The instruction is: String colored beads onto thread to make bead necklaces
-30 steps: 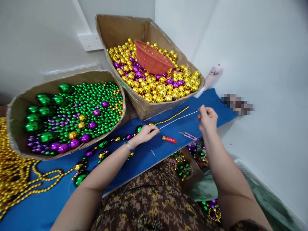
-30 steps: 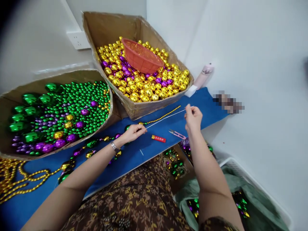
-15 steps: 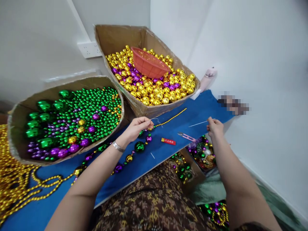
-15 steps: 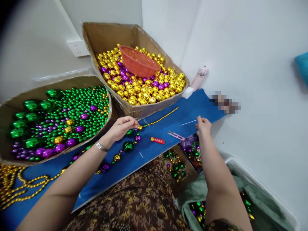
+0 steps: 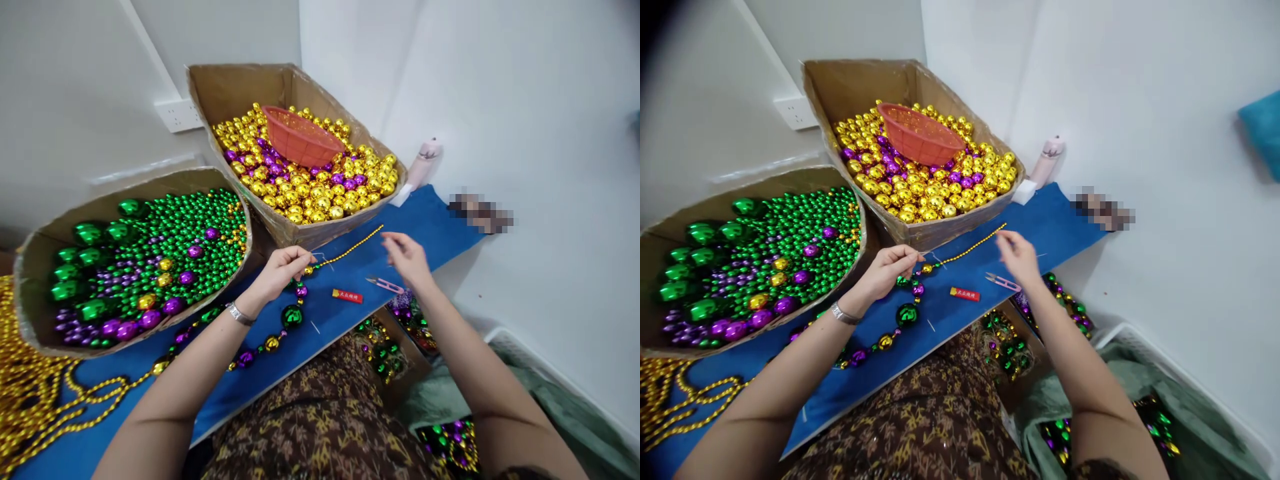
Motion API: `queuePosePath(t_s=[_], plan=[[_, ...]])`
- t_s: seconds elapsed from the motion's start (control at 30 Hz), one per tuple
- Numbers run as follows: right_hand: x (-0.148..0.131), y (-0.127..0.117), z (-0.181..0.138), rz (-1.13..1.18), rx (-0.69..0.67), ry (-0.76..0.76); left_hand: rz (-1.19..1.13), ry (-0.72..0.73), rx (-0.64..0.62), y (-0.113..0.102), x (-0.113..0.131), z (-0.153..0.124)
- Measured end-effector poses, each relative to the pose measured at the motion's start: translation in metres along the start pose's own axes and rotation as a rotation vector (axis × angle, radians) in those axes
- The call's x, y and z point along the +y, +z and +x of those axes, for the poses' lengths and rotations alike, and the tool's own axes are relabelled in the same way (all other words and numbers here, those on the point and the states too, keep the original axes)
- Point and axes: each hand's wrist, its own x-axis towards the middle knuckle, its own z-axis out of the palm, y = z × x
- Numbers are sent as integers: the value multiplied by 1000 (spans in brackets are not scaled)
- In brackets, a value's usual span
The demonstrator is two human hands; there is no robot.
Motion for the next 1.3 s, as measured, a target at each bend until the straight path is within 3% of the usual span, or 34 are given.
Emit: queuePosePath(t_s=[0.07, 0.13, 0.27, 0.4, 0.47, 0.57, 0.7, 0.87, 1.1, 1.3], plan=[[-34, 30, -22, -10, -329, -222, 57, 1, -26, 7, 4, 1], [-61, 52, -40, -48, -540, -405, 91, 4, -48, 11, 6, 0], [-81, 65, -53, -253, -471, -611, 125, 0, -63, 8, 3, -4], [-60, 58, -37, -416, -375, -711, 165, -19, -54, 5, -7, -9], [-40, 56, -22, -492, -377, -662, 156, -48, -26, 7, -11, -11], [0, 50, 11, -731, -376, -395, 58, -113, 27, 8, -15, -14], [50, 27, 70, -909, -214, -168, -80, -168, 128, 5, -19, -19], [86, 3, 126, -1011, -203, -60, -147, -204, 190, 1, -19, -21], [94, 15, 142, -1040, -298, -78, -221, -233, 226, 1, -14, -21], [54, 21, 105, -952, -375, -192, -286, -231, 273, -3, -6, -26]])
